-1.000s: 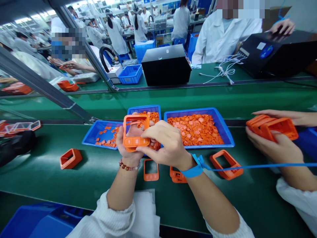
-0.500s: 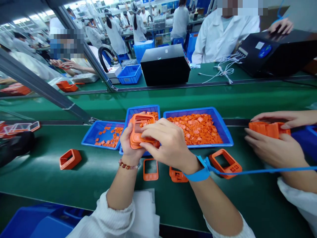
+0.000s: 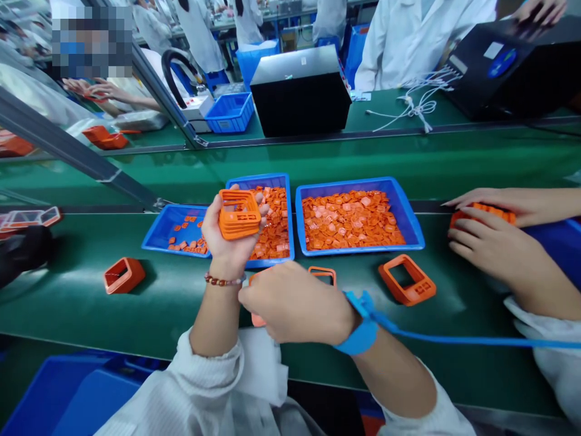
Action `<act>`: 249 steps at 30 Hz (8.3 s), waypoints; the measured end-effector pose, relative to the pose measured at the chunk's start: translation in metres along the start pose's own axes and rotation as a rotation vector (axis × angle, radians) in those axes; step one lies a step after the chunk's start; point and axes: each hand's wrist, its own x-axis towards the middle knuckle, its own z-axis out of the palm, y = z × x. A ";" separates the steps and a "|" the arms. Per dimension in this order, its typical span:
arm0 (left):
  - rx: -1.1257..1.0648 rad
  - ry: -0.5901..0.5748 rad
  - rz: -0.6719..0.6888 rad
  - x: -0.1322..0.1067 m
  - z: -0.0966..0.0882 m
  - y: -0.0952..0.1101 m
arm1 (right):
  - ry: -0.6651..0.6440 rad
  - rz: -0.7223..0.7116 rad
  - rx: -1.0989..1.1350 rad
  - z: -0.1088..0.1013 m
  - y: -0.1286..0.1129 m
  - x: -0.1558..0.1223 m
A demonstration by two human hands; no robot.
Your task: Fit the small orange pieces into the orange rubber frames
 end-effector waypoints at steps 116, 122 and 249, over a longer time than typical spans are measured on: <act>0.042 0.050 0.110 -0.009 0.026 -0.003 | 0.627 0.287 0.361 -0.046 0.064 -0.011; 0.034 -0.155 0.117 -0.004 0.009 -0.015 | 0.616 0.304 0.464 -0.035 0.055 -0.003; -0.101 -0.133 0.095 -0.004 -0.004 0.006 | 0.254 0.383 0.243 0.041 0.095 0.054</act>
